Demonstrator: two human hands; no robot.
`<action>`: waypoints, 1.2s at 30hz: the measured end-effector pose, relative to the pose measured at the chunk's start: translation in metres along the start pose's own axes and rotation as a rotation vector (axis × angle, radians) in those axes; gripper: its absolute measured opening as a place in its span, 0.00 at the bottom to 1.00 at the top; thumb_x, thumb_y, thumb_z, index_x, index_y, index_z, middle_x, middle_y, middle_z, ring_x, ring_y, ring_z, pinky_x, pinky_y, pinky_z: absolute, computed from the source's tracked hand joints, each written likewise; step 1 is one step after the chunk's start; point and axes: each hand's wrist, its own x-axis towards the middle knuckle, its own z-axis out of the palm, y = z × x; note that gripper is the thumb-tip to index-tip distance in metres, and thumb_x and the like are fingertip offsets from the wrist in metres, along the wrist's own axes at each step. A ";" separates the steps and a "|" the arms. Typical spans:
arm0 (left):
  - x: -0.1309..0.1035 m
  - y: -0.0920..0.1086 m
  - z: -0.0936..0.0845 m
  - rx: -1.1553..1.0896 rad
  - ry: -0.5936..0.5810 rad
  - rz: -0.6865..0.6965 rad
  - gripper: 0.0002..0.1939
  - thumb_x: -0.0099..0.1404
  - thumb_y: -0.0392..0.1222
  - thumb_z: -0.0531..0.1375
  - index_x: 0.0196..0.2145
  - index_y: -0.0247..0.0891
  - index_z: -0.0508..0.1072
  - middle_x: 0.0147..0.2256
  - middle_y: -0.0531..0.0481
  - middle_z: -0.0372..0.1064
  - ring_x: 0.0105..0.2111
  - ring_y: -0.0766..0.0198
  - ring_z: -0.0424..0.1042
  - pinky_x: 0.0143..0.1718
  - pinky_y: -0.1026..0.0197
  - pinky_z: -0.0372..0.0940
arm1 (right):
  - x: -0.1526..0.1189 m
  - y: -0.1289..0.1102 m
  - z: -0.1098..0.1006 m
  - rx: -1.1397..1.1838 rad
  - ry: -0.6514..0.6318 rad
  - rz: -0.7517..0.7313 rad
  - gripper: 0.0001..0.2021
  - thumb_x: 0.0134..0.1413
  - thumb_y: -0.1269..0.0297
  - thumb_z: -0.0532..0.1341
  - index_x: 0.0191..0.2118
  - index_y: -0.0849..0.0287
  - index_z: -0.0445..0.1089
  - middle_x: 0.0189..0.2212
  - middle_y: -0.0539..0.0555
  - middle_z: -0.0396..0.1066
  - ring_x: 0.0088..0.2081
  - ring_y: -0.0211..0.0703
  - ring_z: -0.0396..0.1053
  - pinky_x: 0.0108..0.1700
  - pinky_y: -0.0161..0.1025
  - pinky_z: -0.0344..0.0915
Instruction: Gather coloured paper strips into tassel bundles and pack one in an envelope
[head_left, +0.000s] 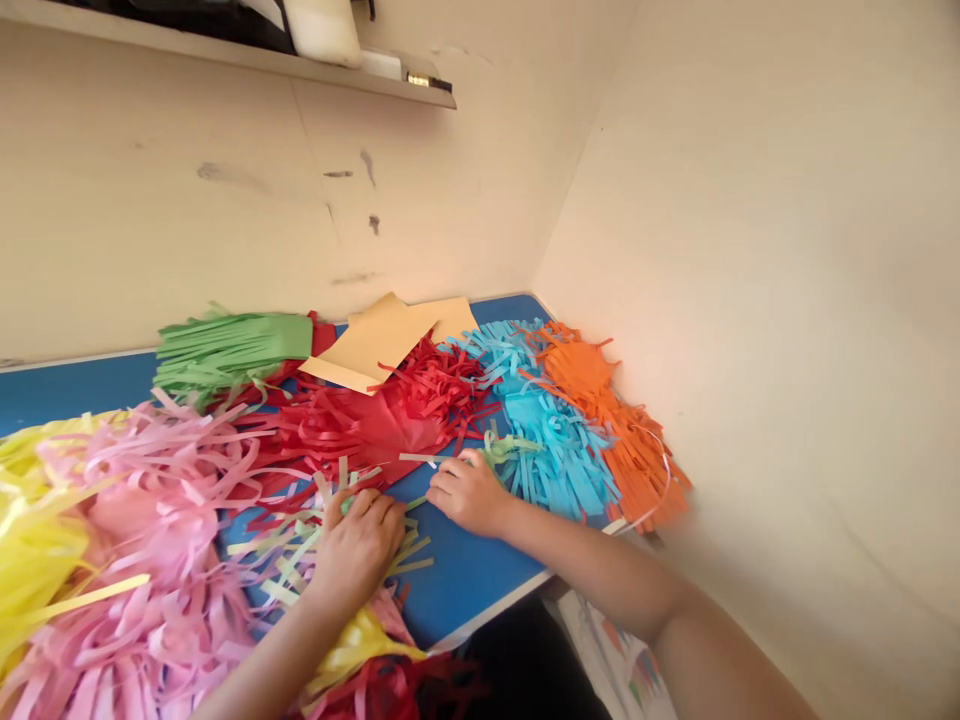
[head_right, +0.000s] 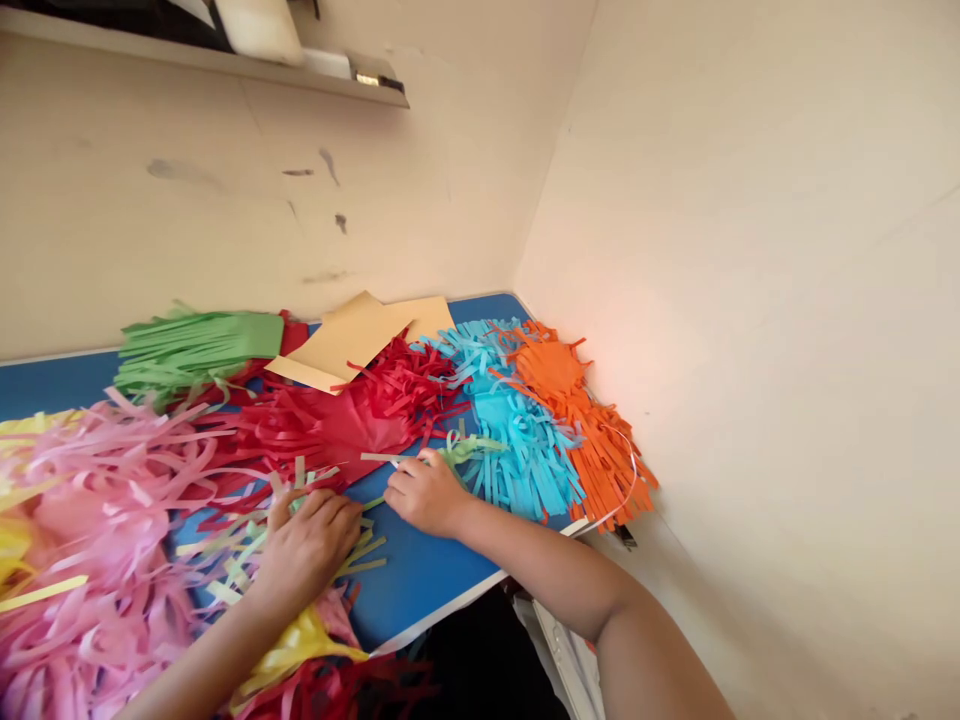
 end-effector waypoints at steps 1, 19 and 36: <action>-0.002 -0.002 0.001 -0.008 -0.004 -0.005 0.13 0.70 0.38 0.52 0.36 0.42 0.77 0.36 0.49 0.78 0.41 0.54 0.72 0.52 0.45 0.53 | -0.003 0.004 0.000 0.027 -0.002 0.025 0.12 0.69 0.67 0.54 0.36 0.55 0.74 0.36 0.49 0.76 0.42 0.41 0.64 0.46 0.46 0.49; 0.014 -0.010 -0.003 -0.013 -0.181 -0.229 0.17 0.68 0.43 0.51 0.27 0.38 0.75 0.29 0.42 0.75 0.35 0.48 0.73 0.41 0.47 0.58 | 0.013 0.024 -0.022 0.331 -0.313 0.533 0.05 0.50 0.63 0.69 0.30 0.57 0.75 0.35 0.50 0.72 0.42 0.45 0.62 0.45 0.42 0.51; 0.022 0.006 -0.001 0.011 0.106 0.180 0.11 0.66 0.33 0.54 0.32 0.40 0.75 0.27 0.52 0.73 0.29 0.59 0.71 0.49 0.45 0.57 | 0.020 -0.004 0.000 -0.060 -0.092 -0.145 0.14 0.65 0.73 0.52 0.30 0.63 0.71 0.28 0.54 0.71 0.33 0.43 0.63 0.44 0.47 0.53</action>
